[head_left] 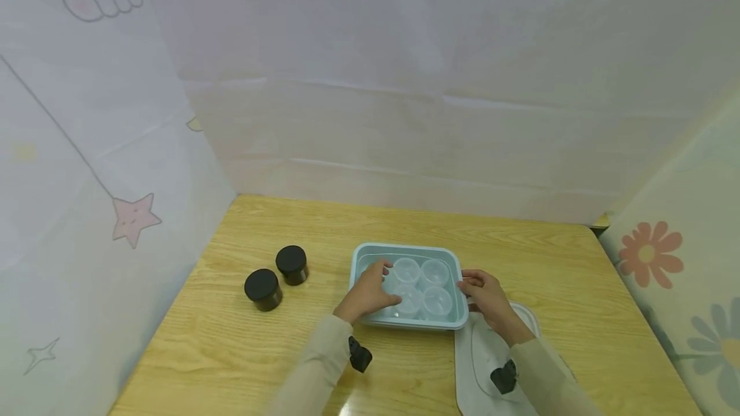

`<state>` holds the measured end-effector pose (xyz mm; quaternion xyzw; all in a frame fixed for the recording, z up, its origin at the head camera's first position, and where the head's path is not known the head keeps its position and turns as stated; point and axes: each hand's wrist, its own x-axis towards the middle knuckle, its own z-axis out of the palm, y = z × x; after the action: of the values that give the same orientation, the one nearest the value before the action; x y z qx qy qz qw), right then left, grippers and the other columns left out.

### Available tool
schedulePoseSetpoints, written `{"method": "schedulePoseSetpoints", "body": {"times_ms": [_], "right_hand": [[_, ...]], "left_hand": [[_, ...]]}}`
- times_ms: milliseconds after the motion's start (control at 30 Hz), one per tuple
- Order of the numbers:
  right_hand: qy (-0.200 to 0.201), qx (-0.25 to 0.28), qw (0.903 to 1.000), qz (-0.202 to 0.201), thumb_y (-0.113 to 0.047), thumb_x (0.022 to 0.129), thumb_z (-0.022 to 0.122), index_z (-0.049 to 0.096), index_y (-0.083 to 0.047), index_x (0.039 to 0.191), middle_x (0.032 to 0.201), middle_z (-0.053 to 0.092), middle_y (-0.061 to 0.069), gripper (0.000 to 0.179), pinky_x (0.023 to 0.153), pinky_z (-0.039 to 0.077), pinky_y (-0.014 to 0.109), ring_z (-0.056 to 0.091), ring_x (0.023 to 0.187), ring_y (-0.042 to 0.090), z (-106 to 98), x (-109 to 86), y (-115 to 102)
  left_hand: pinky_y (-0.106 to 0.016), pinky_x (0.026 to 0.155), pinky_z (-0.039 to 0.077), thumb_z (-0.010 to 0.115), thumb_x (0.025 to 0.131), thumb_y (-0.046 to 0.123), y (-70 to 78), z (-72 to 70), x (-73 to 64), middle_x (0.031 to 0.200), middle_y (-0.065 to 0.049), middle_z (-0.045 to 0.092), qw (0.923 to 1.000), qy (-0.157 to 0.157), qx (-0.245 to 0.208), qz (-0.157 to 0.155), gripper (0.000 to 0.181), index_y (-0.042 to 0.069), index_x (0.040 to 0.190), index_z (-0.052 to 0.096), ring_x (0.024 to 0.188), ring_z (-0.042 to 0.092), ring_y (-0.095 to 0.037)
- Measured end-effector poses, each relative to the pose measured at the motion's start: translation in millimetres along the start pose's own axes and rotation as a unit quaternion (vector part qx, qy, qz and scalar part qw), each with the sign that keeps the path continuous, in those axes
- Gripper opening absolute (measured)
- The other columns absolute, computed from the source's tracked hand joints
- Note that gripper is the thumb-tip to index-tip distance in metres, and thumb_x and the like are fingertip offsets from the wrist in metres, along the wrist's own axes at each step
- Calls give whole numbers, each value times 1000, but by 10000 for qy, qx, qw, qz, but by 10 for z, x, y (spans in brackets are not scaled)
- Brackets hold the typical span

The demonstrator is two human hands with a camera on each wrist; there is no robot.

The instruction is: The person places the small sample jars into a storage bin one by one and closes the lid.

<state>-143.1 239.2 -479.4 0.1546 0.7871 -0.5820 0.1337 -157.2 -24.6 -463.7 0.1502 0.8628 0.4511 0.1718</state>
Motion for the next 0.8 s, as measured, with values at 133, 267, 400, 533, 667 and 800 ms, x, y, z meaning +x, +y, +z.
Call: {"method": "schedulePoseSetpoints", "body": {"times_ms": [133,267,400,533,667,800], "right_hand": [[-24,-10,10000,-10,-10,95,54,43,6,132,101,57,8,41,64,56,28,59,78,10,-9,7,8],[-48,-1,10000,-29,-10,95,53,42,7,132,101,57,7,41,64,56,27,59,78,9,-22,14,9],[-47,28,10000,-35,-9,95,53,43,7,132,99,57,6,41,63,55,27,59,78,9,-26,15,8],[-64,41,10000,-25,-10,95,54,43,7,131,99,57,5,41,63,55,27,59,77,9,-20,11,5],[-71,31,10000,-15,-10,95,55,43,7,131,98,57,5,42,62,55,26,59,76,9,-13,2,0],[-63,43,10000,-2,-10,95,55,42,6,131,98,58,4,42,62,54,26,59,76,9,-6,6,1]], "left_hand": [[-47,96,45,74,83,15,-1,-108,-27,134,-21,47,9997,108,-182,154,66,0,137,39,121,49,-36],[-48,95,46,72,84,15,-11,-204,-66,135,-23,47,9992,213,-264,210,64,0,137,39,121,48,-38],[-48,94,46,72,83,14,-24,-285,-98,135,-23,47,9987,328,-328,206,64,0,136,39,120,49,-37],[-48,93,47,73,83,14,-65,-357,-121,134,-22,47,9981,472,-340,220,65,1,137,39,120,49,-37],[-49,94,46,72,84,13,-96,-440,-165,136,-21,46,9969,606,-471,158,65,3,138,38,121,48,-38],[-49,93,47,73,84,16,-130,-527,-217,135,-20,46,9962,755,-435,94,65,3,137,38,121,48,-38]]}}
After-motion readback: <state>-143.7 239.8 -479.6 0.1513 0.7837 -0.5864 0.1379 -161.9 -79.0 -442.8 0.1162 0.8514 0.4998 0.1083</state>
